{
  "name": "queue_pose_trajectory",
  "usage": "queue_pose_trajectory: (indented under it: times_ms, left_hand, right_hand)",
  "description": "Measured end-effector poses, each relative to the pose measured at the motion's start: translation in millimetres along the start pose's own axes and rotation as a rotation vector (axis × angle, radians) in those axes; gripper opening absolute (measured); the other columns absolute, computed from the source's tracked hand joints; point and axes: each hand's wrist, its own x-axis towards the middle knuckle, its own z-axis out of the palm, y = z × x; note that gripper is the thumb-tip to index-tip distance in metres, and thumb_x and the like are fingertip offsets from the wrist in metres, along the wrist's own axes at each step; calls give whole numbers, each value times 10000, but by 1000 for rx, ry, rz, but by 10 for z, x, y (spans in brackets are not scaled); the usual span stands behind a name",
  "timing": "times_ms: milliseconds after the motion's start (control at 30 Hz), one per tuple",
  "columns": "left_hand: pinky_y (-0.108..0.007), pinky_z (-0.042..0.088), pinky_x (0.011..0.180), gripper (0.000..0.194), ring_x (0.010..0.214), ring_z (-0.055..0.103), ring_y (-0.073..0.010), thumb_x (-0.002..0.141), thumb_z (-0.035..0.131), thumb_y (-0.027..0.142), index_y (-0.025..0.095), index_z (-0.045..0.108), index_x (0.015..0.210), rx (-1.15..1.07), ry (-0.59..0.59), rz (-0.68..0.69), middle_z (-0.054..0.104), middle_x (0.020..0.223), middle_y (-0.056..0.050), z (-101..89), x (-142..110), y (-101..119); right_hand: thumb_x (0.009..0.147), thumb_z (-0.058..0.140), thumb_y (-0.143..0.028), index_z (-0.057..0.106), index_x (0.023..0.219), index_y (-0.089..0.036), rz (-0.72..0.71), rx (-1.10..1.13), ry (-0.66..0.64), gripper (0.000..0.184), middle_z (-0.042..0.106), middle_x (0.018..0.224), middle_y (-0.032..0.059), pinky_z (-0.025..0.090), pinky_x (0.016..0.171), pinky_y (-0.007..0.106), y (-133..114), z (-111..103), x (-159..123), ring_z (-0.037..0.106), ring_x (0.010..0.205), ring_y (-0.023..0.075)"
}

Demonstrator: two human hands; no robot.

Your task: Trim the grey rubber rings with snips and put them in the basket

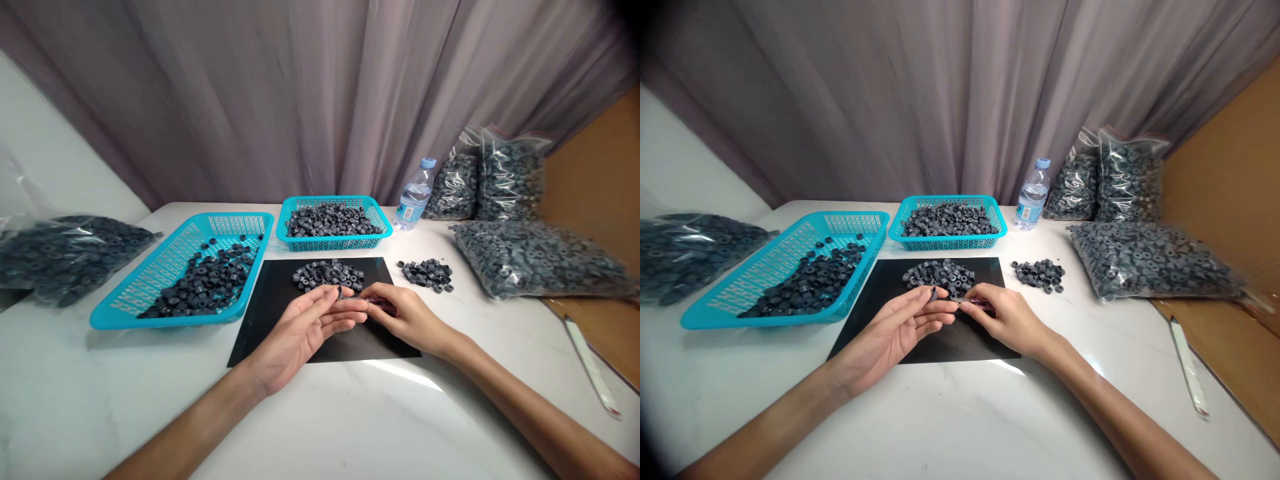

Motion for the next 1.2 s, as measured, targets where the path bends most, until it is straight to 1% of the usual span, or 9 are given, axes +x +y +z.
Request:
queue_pose_trajectory:
  times_ms: [167,300,400,533,633,900,1067,1133,1200]
  left_hand:
    - [-222,572,846,208,952,770,-179,995,628,310,121,712,1025,8,-1,4,810,1029,-132,0,7,-1]
    - [-200,565,773,267,835,763,-147,1014,585,364,127,707,999,52,-2,7,809,917,-100,-8,6,1]
    - [-198,549,741,300,789,740,-133,1027,551,393,133,693,979,77,-7,9,791,874,-84,-23,3,-5]
    - [-190,507,681,319,681,674,-105,1034,527,413,151,648,900,94,-29,20,718,724,-27,-35,8,-22]
    - [-180,475,641,324,615,625,-91,1032,529,422,161,611,858,105,-32,24,651,627,8,-25,4,-26]
    - [-177,469,616,384,563,582,-95,1035,489,474,159,602,846,81,-9,9,629,561,6,4,-2,-3]
    - [-172,462,583,418,533,557,-98,1009,519,515,154,604,815,53,0,-13,602,512,6,29,-11,1]
    - [-168,461,572,413,533,555,-98,1005,536,502,150,605,800,38,9,10,587,509,8,46,-23,16]
    - [-165,462,562,391,532,546,-93,1015,539,462,140,617,806,0,51,92,563,511,15,48,-27,62]
  right_hand:
    - [1028,526,-434,676,1045,-231,0,-16,5,253,751,946,42,527,710,295,-12,-6,3,696,814,193]
    - [1029,526,-439,684,1009,-244,24,-98,47,252,755,919,27,506,687,301,17,-2,5,695,785,192]
    - [1026,531,-466,690,991,-258,54,-143,86,264,766,937,24,502,697,308,53,-1,6,710,810,203]
    - [1023,534,-472,690,998,-256,84,-213,121,267,770,944,24,489,689,312,69,-9,11,718,821,213]
    - [1026,534,-452,693,1000,-251,98,-253,120,259,770,942,23,474,675,310,62,-15,16,715,815,213]
    - [1028,534,-418,693,999,-258,100,-293,102,227,772,947,9,455,671,295,65,-1,13,715,822,203]
    - [1030,524,-416,691,1001,-257,100,-306,99,232,773,948,18,450,667,304,58,0,12,716,813,210]
    - [1029,527,-417,691,998,-256,101,-301,99,232,771,943,14,454,672,306,58,4,14,716,815,209]
    - [1029,529,-419,692,998,-258,101,-295,100,232,769,946,11,459,680,307,65,10,14,717,822,207]
